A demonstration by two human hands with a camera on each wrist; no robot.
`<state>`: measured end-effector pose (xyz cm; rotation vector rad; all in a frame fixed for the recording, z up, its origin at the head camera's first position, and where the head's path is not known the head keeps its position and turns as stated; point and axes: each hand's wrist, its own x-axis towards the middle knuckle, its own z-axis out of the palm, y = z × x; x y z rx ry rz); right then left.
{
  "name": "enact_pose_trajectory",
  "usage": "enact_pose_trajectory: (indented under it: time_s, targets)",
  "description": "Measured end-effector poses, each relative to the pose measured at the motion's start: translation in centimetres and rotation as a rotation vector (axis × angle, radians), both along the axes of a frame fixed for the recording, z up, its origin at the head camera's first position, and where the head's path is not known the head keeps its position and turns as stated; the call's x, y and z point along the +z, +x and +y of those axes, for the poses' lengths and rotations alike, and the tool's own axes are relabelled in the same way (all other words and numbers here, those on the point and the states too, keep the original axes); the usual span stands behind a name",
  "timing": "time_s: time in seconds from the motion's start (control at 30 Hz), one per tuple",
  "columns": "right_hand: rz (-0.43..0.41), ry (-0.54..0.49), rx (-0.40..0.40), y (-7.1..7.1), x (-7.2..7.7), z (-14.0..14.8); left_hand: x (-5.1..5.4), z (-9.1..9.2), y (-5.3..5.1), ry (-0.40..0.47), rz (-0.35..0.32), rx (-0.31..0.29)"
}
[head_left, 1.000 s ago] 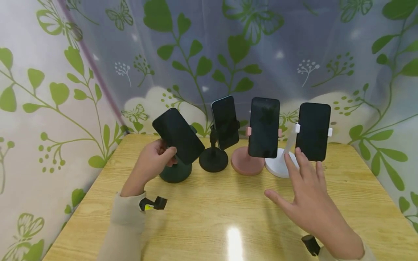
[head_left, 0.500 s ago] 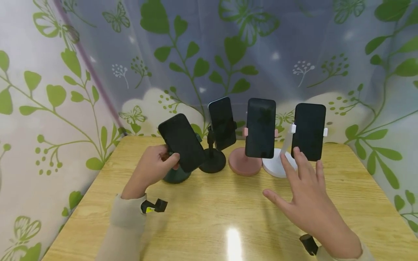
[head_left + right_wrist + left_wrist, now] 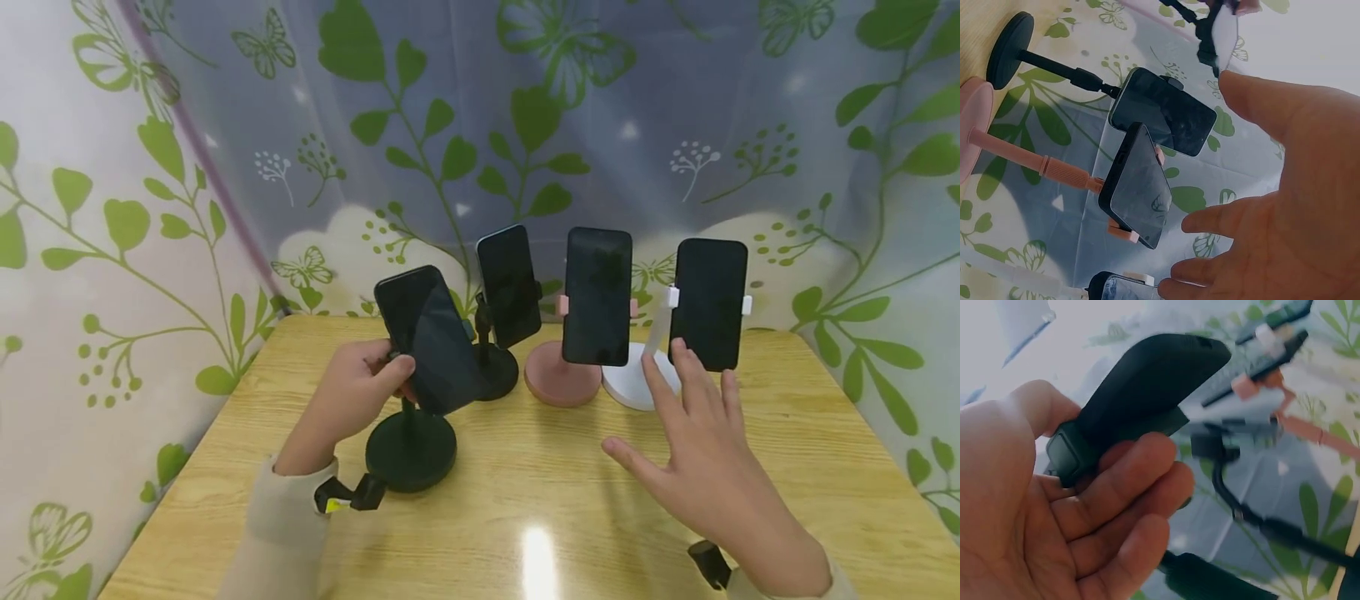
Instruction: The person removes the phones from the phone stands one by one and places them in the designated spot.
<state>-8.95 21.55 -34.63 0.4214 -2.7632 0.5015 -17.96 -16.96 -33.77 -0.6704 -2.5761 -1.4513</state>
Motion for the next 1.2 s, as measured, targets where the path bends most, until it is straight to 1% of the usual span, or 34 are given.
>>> enact_pose_trajectory:
  time_s: [0.1, 0.13, 0.2, 0.3, 0.33, 0.4, 0.47, 0.53, 0.6, 0.63, 0.7, 0.77, 0.8, 0.87, 0.9, 0.93, 0.97, 1.03, 1.1, 1.17, 1.2]
  targets:
    - [0.019, -0.006, -0.005, 0.1, 0.0, -0.2, 0.5, 0.7, 1.4, 0.002, -0.032, -0.082]
    - [0.039, -0.014, -0.011, 0.1, 0.1, -0.4, 0.6, 1.0, 2.0, -0.004, -0.042, -0.111]
    - [0.101, -0.050, -0.023, 0.3, 0.3, -0.7, 0.9, 1.7, 3.1, -0.009, -0.066, -0.173]
    - [0.210, -0.117, -0.020, 0.7, 0.6, -1.4, 1.1, 3.1, 4.3, -0.011, -0.065, -0.282]
    - [0.241, -0.143, -0.003, 1.0, 0.7, -1.6, 1.2, 3.6, 4.6, -0.017, -0.064, -0.315]
    - [0.273, -0.185, 0.051, 1.5, 0.8, -2.1, 1.2, 4.6, 5.2, -0.026, -0.079, -0.362]
    - [0.280, -0.204, 0.106, 1.9, 0.9, -2.6, 1.1, 5.4, 5.7, -0.031, -0.085, -0.405]
    - [0.279, -0.233, 0.159, 2.2, 0.9, -3.0, 1.1, 6.1, 6.1, -0.034, -0.075, -0.440]
    - [0.275, -0.266, 0.200, 2.3, 0.9, -3.0, 1.0, 6.6, 6.4, -0.034, -0.021, -0.465]
    - [0.269, -0.281, 0.218, 2.4, 0.9, -3.0, 0.9, 6.9, 6.5, -0.036, 0.022, -0.477]
    - [0.265, -0.327, 0.260, 2.4, 0.8, -2.9, 0.8, 7.5, 6.6, -0.058, 0.121, -0.487]
    - [0.259, -0.359, 0.287, 2.5, 0.7, -2.8, 0.5, 8.0, 6.5, -0.081, 0.226, -0.500]
    - [0.257, -0.370, 0.296, 2.5, 0.6, -2.8, 0.3, 8.3, 6.4, -0.088, 0.268, -0.507]
    - [0.256, -0.384, 0.301, 2.5, 0.5, -2.8, 0.0, 8.6, 6.3, -0.106, 0.329, -0.527]
    - [0.250, -0.381, 0.291, 2.5, 0.5, -2.7, 0.0, 8.7, 6.1, -0.115, 0.331, -0.536]
    - [0.243, -0.378, 0.284, 2.5, 0.5, -2.7, -0.1, 8.8, 6.0, -0.124, 0.318, -0.547]
    - [0.231, -0.377, 0.275, 2.5, 0.5, -2.8, -0.1, 8.8, 5.8, -0.137, 0.291, -0.556]
    - [0.188, -0.371, 0.257, 2.4, 0.6, -2.8, 0.1, 8.7, 5.4, -0.151, 0.179, -0.584]
    - [0.122, -0.370, 0.242, 2.3, 0.7, -2.8, 0.4, 8.6, 5.0, -0.167, 0.044, -0.603]
    - [0.058, -0.375, 0.238, 2.1, 0.8, -2.8, 0.7, 8.5, 4.7, -0.176, -0.064, -0.603]
    - [0.029, -0.381, 0.239, 2.0, 0.9, -2.8, 0.8, 8.5, 4.6, -0.173, -0.106, -0.592]
